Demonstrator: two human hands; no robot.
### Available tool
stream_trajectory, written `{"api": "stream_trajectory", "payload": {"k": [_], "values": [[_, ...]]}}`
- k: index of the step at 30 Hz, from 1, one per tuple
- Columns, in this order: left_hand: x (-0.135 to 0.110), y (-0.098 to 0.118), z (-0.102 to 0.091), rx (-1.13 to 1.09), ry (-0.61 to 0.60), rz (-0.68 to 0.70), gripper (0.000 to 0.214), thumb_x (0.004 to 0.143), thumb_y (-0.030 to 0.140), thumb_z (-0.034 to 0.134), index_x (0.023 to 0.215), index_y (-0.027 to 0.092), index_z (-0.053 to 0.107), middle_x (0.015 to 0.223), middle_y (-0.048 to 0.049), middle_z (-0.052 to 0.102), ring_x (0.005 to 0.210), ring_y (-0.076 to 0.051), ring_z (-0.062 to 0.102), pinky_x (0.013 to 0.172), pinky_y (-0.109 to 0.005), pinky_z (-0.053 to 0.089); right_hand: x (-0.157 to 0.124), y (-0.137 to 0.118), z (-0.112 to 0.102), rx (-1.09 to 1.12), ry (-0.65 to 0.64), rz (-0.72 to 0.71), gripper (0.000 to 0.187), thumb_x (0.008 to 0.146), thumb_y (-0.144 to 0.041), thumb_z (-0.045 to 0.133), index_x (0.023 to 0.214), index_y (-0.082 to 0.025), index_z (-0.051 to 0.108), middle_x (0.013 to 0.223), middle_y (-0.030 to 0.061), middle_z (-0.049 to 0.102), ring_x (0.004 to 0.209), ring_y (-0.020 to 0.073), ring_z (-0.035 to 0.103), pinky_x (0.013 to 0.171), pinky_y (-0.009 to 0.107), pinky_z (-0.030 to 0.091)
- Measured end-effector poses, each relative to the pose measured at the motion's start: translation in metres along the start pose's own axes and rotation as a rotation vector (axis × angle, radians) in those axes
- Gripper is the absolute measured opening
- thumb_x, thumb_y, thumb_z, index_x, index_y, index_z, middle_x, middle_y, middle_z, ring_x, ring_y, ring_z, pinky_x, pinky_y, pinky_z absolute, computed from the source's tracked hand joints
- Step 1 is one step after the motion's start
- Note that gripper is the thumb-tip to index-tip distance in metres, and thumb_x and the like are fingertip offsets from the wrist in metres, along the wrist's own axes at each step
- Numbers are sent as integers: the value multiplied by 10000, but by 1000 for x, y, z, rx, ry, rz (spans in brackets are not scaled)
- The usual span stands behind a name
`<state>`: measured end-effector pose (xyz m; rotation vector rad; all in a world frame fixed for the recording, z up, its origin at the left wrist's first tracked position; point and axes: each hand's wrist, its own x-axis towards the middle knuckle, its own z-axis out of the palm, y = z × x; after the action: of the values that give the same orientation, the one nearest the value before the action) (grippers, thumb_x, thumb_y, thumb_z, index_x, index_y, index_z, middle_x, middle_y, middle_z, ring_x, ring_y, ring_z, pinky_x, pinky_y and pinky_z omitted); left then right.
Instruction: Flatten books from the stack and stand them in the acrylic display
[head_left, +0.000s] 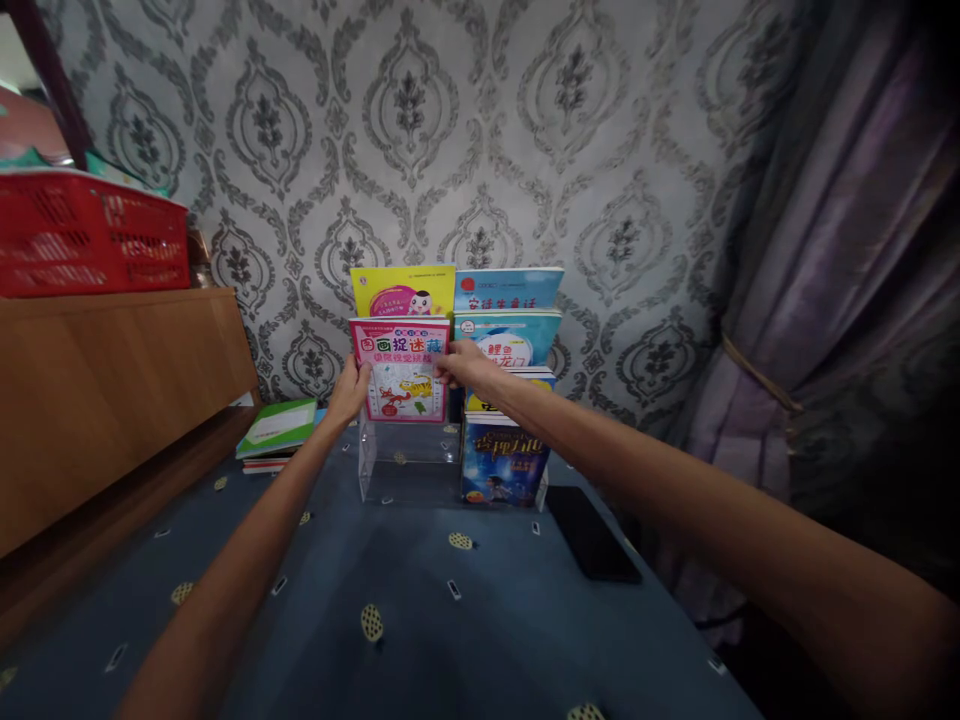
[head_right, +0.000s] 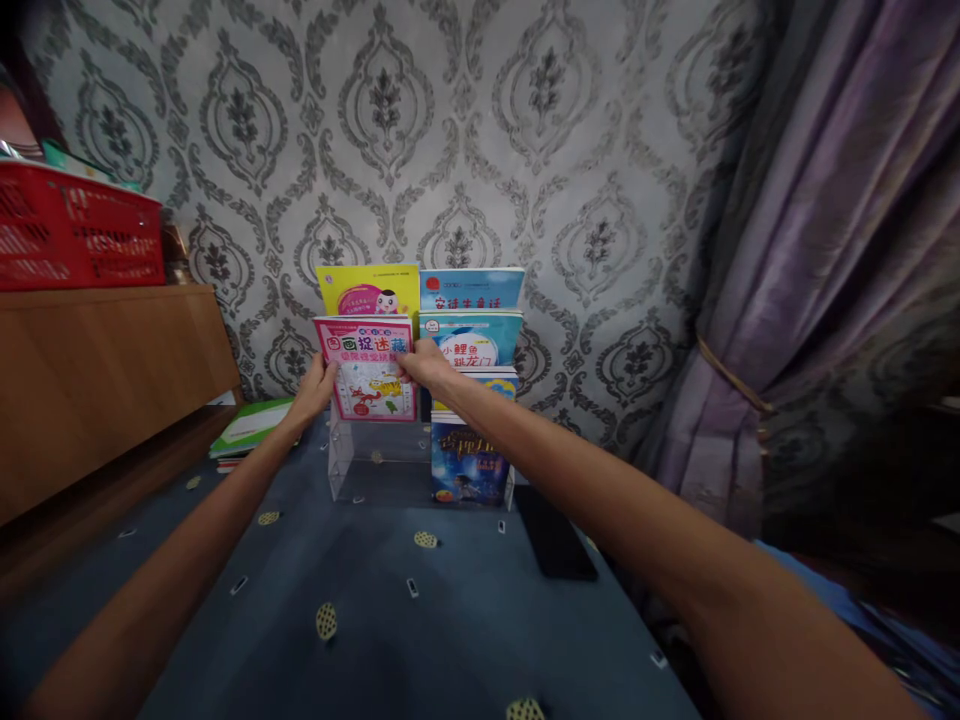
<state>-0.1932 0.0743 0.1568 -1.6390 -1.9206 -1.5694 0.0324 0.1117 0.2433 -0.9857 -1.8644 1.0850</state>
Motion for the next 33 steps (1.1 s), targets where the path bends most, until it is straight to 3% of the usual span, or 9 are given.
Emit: {"api": "stream_trajectory", "payload": {"k": [17, 25, 33], "values": [[2, 2, -5, -10, -8, 46, 265, 997, 399, 409, 1096, 200, 552, 1116, -143, 701, 1067, -299, 669, 980, -452, 502, 8, 27, 16, 25, 34, 79, 293, 865, 22, 568, 643, -168, 538, 484, -34, 586, 429, 88, 552, 393, 171, 387], [10, 4, -1, -2, -4, 5, 226, 977, 335, 403, 1071, 187, 546, 1110, -160, 692, 1156, -320, 638, 1034, -475, 472, 7, 29, 21, 33, 40, 80, 297, 835, 8, 617, 622, -178, 524, 509, -30, 593, 458, 90, 561, 405, 163, 385], [21, 4, 1, 8, -26, -10, 253, 975, 350, 408, 1095, 181, 552, 1154, -169, 684, 1229, -327, 610, 1080, -476, 444, 7, 27, 19, 38, 12, 85, 325, 837, 45, 541, 589, -165, 524, 495, -10, 592, 461, 95, 558, 402, 170, 385]]}}
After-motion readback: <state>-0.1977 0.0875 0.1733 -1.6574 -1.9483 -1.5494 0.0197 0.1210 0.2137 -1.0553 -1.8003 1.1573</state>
